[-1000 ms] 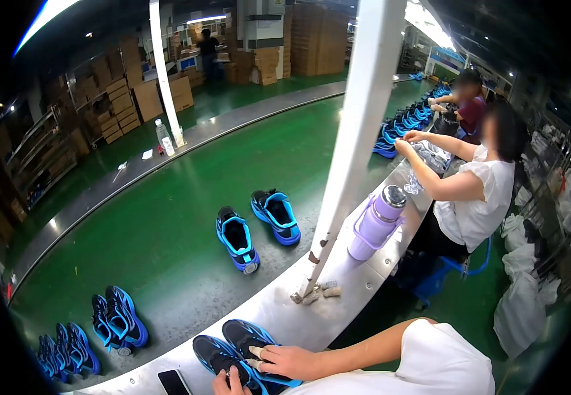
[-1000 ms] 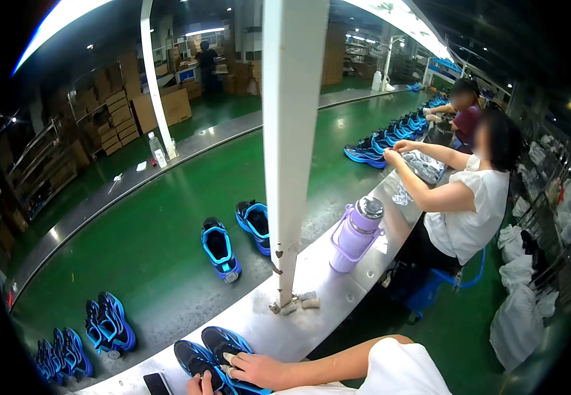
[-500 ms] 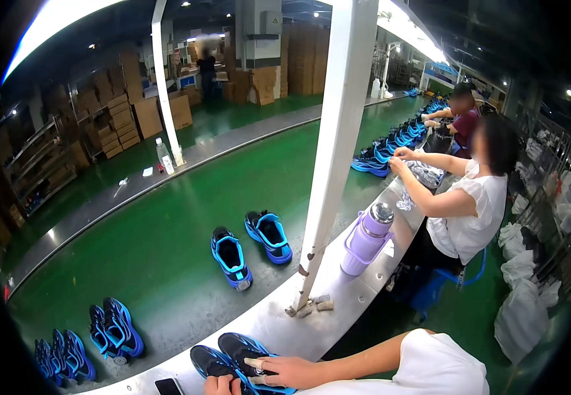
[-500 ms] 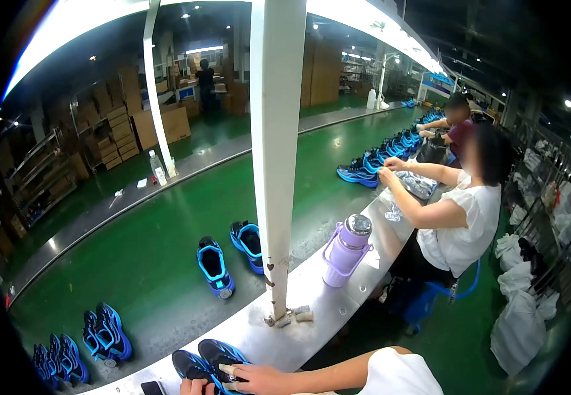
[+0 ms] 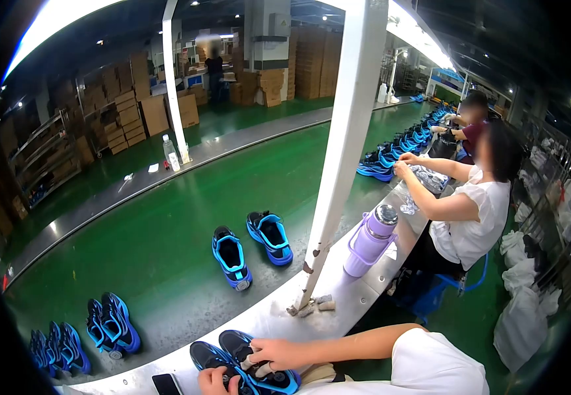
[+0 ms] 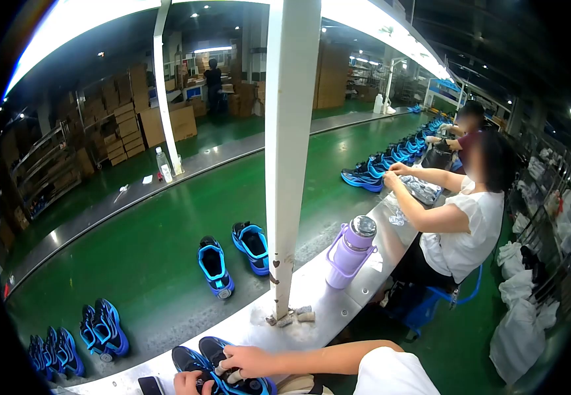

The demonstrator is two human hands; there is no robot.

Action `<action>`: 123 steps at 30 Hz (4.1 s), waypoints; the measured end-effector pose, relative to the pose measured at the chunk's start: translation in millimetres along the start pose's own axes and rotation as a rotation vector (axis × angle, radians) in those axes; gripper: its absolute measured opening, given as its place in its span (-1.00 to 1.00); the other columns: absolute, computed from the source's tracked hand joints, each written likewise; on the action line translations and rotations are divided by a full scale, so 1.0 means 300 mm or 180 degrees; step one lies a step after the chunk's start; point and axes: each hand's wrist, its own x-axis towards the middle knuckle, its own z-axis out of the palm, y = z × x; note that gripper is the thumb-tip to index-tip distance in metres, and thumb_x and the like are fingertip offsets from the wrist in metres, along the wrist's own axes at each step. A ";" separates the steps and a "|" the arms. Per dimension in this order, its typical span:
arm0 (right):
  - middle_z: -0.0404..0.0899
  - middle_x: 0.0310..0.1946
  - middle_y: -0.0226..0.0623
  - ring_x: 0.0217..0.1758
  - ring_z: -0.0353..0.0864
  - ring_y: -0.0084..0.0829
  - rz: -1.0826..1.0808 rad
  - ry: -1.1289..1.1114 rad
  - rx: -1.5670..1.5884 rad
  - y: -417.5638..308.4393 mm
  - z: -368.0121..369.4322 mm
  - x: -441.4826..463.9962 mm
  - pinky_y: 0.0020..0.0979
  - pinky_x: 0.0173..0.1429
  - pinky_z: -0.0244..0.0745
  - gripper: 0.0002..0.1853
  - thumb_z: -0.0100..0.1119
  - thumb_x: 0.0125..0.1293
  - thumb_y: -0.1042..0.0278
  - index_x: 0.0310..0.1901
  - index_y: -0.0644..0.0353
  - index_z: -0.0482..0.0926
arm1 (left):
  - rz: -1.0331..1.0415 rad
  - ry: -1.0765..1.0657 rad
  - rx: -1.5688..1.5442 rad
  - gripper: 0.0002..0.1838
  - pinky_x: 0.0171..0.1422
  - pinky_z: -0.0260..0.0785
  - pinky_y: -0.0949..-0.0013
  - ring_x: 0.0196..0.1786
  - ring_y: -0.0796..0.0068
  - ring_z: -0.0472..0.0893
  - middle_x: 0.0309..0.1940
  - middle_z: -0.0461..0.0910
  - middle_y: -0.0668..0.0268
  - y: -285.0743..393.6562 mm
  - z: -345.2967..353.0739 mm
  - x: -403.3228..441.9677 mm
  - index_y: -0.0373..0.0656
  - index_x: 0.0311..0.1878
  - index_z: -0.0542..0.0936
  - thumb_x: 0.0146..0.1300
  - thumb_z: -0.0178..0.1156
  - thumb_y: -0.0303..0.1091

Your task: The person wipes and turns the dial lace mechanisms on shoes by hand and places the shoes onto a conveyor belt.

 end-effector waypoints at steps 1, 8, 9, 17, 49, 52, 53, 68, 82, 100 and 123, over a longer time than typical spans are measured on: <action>0.36 -0.30 -0.22 -0.16 0.46 -0.18 0.0055 -0.0135 -0.0033 0.004 -0.009 0.005 -0.23 -0.12 0.39 -0.71 0.25 0.16 0.26 -0.05 0.03 0.60 | -0.0235 0.0080 -0.0030 -0.88 -0.13 0.37 0.19 -0.27 0.13 0.51 -0.28 0.53 0.14 0.001 0.004 -0.006 -0.22 -0.26 0.59 0.14 0.27 -0.43; 0.42 -0.29 -0.23 -0.18 0.54 -0.15 0.0137 -0.0309 -0.0422 0.006 -0.036 0.023 -0.18 -0.15 0.43 -0.70 0.28 0.12 0.23 -0.09 0.02 0.60 | -0.0645 -0.0340 -0.0598 -0.81 -0.12 0.41 0.38 -0.28 0.31 0.54 -0.31 0.52 0.18 0.061 -0.049 0.028 -0.22 -0.15 0.62 0.14 0.25 -0.51; 0.41 -0.27 -0.22 -0.16 0.53 -0.15 -0.0021 -0.0495 -0.0229 0.009 -0.071 0.028 -0.17 -0.16 0.43 -0.70 0.26 0.14 0.24 -0.07 0.04 0.57 | -0.0835 -0.0297 -0.0440 -0.82 -0.12 0.41 0.38 -0.27 0.31 0.54 -0.30 0.53 0.18 0.095 -0.057 0.038 -0.23 -0.16 0.62 0.14 0.23 -0.52; 0.41 -0.23 -0.20 -0.16 0.52 -0.14 0.0164 -0.0536 -0.0284 0.016 -0.066 0.022 -0.19 -0.15 0.43 -0.72 0.23 0.17 0.27 -0.06 0.05 0.57 | 0.0145 0.0170 0.0326 -0.83 -0.03 0.43 0.29 -0.10 0.12 0.55 -0.08 0.53 0.03 0.093 -0.044 0.031 -0.27 -0.14 0.59 0.21 0.21 -0.48; 0.45 -0.31 -0.16 -0.18 0.50 -0.11 -0.0258 -0.1083 -0.0504 0.066 -0.062 0.097 -0.13 -0.19 0.43 -0.51 0.13 0.17 0.21 0.19 -0.05 0.44 | -0.3121 -0.1011 -0.4247 -0.65 -0.23 0.65 0.18 0.05 0.09 0.60 0.13 0.47 0.07 0.098 0.258 -0.132 -0.41 0.06 0.42 0.46 -0.04 -0.26; 0.42 -0.31 -0.17 -0.19 0.51 -0.13 -0.0694 -0.0837 -0.0645 0.080 -0.067 0.084 -0.15 -0.21 0.42 -0.44 0.12 0.18 0.19 0.28 -0.13 0.40 | -0.3120 -0.1158 -0.4175 -0.65 -0.27 0.64 0.24 0.02 0.13 0.62 0.10 0.49 0.09 0.129 0.194 -0.086 -0.41 0.04 0.43 0.46 -0.03 -0.26; 0.42 -0.31 -0.17 -0.19 0.51 -0.13 -0.0819 -0.0813 -0.0633 0.081 -0.052 0.079 -0.16 -0.21 0.42 -0.44 0.11 0.19 0.19 0.28 -0.14 0.40 | -0.3052 -0.1170 -0.4152 -0.65 -0.28 0.62 0.29 0.02 0.14 0.62 0.10 0.49 0.10 0.131 0.198 -0.084 -0.40 0.07 0.42 0.46 -0.04 -0.25; 0.35 -0.58 -0.33 -0.51 0.43 -0.25 -0.0310 -0.0636 -0.0804 0.072 -0.012 0.092 -0.27 -0.44 0.31 -0.49 0.19 0.18 0.18 0.22 -0.27 0.50 | -0.3165 -0.1301 -0.4274 -0.67 -0.30 0.59 0.42 0.05 0.23 0.62 0.02 0.51 0.11 0.093 0.260 -0.100 -0.39 -0.01 0.46 0.47 -0.06 -0.26; 0.38 -0.45 -0.28 -0.33 0.47 -0.24 -0.0217 -0.0952 -0.0487 0.125 -0.039 0.087 -0.28 -0.36 0.35 -0.46 0.24 0.12 0.18 0.21 -0.23 0.50 | -0.3296 -0.1249 -0.4207 -0.67 -0.30 0.60 0.44 -0.08 0.29 0.67 -0.08 0.57 0.13 0.101 0.271 -0.091 -0.43 -0.08 0.48 0.45 -0.02 -0.26; 0.27 -0.64 -0.43 -0.58 0.41 -0.36 -0.0785 -0.0363 -0.0855 0.142 -0.044 0.077 -0.35 -0.51 0.33 -0.52 0.25 0.16 0.13 0.18 -0.27 0.55 | -0.3332 -0.1474 -0.4140 -0.65 -0.22 0.63 0.39 0.08 0.19 0.60 0.02 0.52 0.06 0.121 0.289 -0.068 -0.47 0.08 0.42 0.48 -0.09 -0.31; 0.23 0.26 0.01 0.20 0.27 0.03 0.0085 0.0836 -0.0282 0.184 0.058 -0.103 -0.10 0.29 0.19 -0.26 0.34 0.04 0.08 0.27 0.15 0.37 | -0.0476 -0.1370 -0.0117 -0.59 -0.13 0.43 0.18 -0.19 0.09 0.54 -0.28 0.51 0.14 0.112 0.264 0.156 -0.18 -0.19 0.47 0.04 0.41 -0.16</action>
